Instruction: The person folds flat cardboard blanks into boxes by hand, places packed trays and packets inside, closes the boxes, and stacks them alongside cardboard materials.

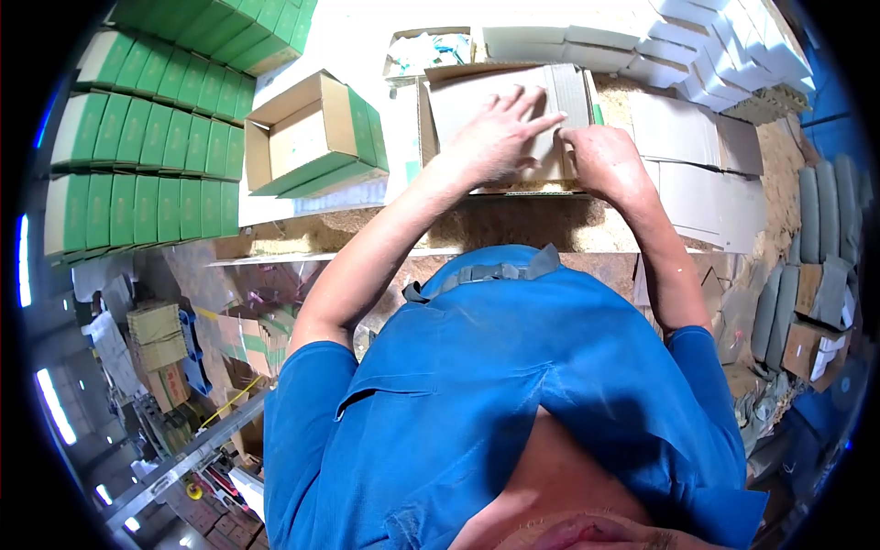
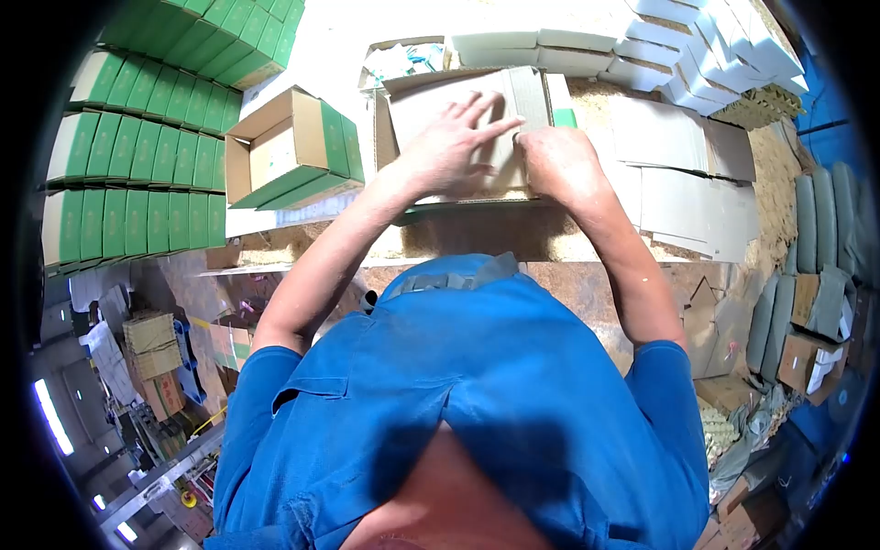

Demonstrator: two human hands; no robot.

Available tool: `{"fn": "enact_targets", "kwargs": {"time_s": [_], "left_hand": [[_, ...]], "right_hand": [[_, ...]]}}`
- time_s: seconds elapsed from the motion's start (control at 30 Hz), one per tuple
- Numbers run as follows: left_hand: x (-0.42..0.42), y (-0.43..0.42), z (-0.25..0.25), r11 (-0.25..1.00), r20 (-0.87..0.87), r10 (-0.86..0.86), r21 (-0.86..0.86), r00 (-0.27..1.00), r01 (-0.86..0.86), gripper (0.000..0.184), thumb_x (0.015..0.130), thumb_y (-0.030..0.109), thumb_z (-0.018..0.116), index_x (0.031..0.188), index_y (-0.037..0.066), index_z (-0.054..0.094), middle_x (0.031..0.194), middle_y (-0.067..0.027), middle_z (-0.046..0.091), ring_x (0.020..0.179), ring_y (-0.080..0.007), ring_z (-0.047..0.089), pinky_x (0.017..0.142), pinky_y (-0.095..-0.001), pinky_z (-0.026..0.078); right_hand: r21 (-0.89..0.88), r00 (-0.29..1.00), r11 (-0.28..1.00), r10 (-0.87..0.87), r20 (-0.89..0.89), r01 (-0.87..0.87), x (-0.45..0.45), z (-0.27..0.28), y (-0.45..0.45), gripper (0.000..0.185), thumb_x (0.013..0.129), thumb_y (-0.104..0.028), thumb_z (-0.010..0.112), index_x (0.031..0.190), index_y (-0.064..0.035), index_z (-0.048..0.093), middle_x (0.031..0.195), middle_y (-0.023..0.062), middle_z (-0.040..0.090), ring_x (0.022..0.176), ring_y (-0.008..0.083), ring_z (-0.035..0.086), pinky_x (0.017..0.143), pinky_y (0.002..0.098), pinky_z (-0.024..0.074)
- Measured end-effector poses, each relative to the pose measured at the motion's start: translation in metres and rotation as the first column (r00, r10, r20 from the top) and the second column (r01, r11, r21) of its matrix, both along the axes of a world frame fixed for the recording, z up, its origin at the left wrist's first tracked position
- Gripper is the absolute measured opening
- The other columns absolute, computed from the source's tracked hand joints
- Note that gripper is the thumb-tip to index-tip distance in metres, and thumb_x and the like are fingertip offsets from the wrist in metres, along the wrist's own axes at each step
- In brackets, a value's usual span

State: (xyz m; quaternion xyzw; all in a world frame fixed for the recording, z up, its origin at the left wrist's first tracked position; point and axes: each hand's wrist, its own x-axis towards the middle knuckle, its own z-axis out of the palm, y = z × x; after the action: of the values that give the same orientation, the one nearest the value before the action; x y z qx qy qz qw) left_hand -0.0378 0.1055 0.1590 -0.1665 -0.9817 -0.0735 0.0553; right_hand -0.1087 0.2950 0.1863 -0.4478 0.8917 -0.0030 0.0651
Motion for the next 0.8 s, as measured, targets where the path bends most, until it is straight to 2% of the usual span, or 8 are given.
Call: {"fn": "enact_targets", "kwargs": {"time_s": [0.1, 0.17, 0.3, 0.37, 0.43, 0.6, 0.7, 0.8], "left_hand": [[-0.013, 0.009, -0.02, 1.0, 0.067, 0.002, 0.009, 0.998, -0.003, 0.081, 0.076, 0.039, 0.077, 0.146, 0.027, 0.038, 0.148, -0.0183, 0.035, 0.137, -0.0359, 0.036, 0.109, -0.053, 0.035], [-0.01, 0.015, -0.018, 0.991, 0.154, -0.001, -0.136, 0.988, 0.022, 0.082, 0.075, 0.041, 0.077, 0.145, 0.025, 0.04, 0.146, -0.0186, 0.036, 0.136, -0.035, 0.037, 0.108, -0.0513, 0.037], [-0.037, 0.022, 0.006, 0.988, 0.42, 0.126, 0.028, 0.899, -0.152, 0.079, 0.075, 0.045, 0.075, 0.144, 0.024, 0.043, 0.147, -0.0192, 0.036, 0.137, -0.0347, 0.035, 0.108, -0.0531, 0.036], [-0.048, 0.022, -0.01, 0.998, 0.126, -0.016, -0.064, 0.992, 0.024, 0.078, 0.076, 0.051, 0.074, 0.144, 0.028, 0.043, 0.149, -0.0187, 0.034, 0.137, -0.0365, 0.035, 0.108, -0.058, 0.035], [-0.054, 0.033, -0.018, 0.996, 0.32, -0.029, -0.073, 0.947, 0.055, 0.076, 0.077, 0.052, 0.073, 0.143, 0.029, 0.044, 0.15, -0.0171, 0.033, 0.137, -0.0375, 0.034, 0.109, -0.0597, 0.034], [-0.058, 0.032, -0.017, 0.999, 0.256, -0.013, -0.046, 0.967, 0.026, 0.071, 0.076, 0.051, 0.074, 0.139, 0.027, 0.049, 0.14, -0.0108, 0.043, 0.131, -0.0275, 0.043, 0.101, -0.0508, 0.043], [-0.053, 0.018, -0.016, 0.996, 0.322, -0.08, -0.019, 0.944, 0.09, 0.055, 0.078, 0.036, 0.075, 0.128, 0.019, 0.059, 0.132, -0.0111, 0.051, 0.128, -0.0277, 0.045, 0.104, -0.0509, 0.041], [0.007, -0.006, 0.042, 0.975, -0.214, 0.143, 0.197, 0.966, -0.101, 0.045, 0.081, 0.013, 0.07, 0.125, 0.015, 0.061, 0.132, -0.0135, 0.053, 0.122, -0.0296, 0.051, 0.104, -0.0426, 0.041]], "right_hand": [[-0.339, 0.958, 0.917, -0.125, 0.257, 0.211, -0.003, 0.001, 0.023, 0.035, 0.083, -0.018, 0.065, 0.118, -0.0137, 0.068, 0.076, 0.0177, 0.067, 0.069, 0.0296, 0.065, 0.068, 0.0395, 0.0524], [-0.513, 0.776, 0.712, -0.071, 0.627, 0.479, -0.008, -0.01, 0.049, 0.032, 0.089, -0.01, 0.06, 0.119, -0.0129, 0.068, 0.062, 0.0037, 0.056, 0.055, 0.0129, 0.047, 0.054, 0.0301, 0.0435], [-0.476, 0.495, 0.26, -0.008, 0.869, 0.84, -0.009, -0.044, 0.108, 0.027, 0.09, -0.007, 0.056, 0.114, -0.0005, 0.068, 0.065, 0.0, 0.056, 0.05, 0.0044, 0.044, 0.044, 0.0197, 0.0342], [-0.409, 0.404, 0.081, 0.064, 0.912, 0.909, -0.011, -0.073, 0.12, 0.026, 0.093, -0.008, 0.054, 0.113, 0.0047, 0.065, 0.064, 0.001, 0.055, 0.051, 0.0057, 0.045, 0.046, 0.0193, 0.0359], [-0.368, 0.365, 0.03, 0.073, 0.928, 0.929, -0.01, -0.093, 0.116, 0.025, 0.093, -0.008, 0.055, 0.111, 0.0047, 0.065, 0.064, 0.0014, 0.056, 0.051, 0.0058, 0.046, 0.046, 0.0193, 0.0362], [-0.383, 0.359, 0.149, 0.168, 0.918, 0.911, -0.009, -0.101, 0.091, 0.026, 0.094, -0.01, 0.056, 0.114, 0.0043, 0.064, 0.076, 0.0066, 0.066, 0.06, 0.0087, 0.057, 0.053, 0.0201, 0.0423], [-0.419, 0.387, 0.175, 0.193, 0.902, 0.891, -0.015, -0.094, 0.08, 0.038, 0.094, -0.014, 0.059, 0.128, 0.0029, 0.057, 0.114, 0.0159, 0.067, 0.096, 0.0163, 0.067, 0.075, 0.0247, 0.0518], [-0.453, 0.402, 0.242, 0.234, 0.885, 0.858, -0.016, -0.103, 0.072, 0.052, 0.095, -0.024, 0.061, 0.14, -0.0012, 0.047, 0.132, 0.0151, 0.057, 0.111, 0.0175, 0.06, 0.08, 0.025, 0.0516]]}}
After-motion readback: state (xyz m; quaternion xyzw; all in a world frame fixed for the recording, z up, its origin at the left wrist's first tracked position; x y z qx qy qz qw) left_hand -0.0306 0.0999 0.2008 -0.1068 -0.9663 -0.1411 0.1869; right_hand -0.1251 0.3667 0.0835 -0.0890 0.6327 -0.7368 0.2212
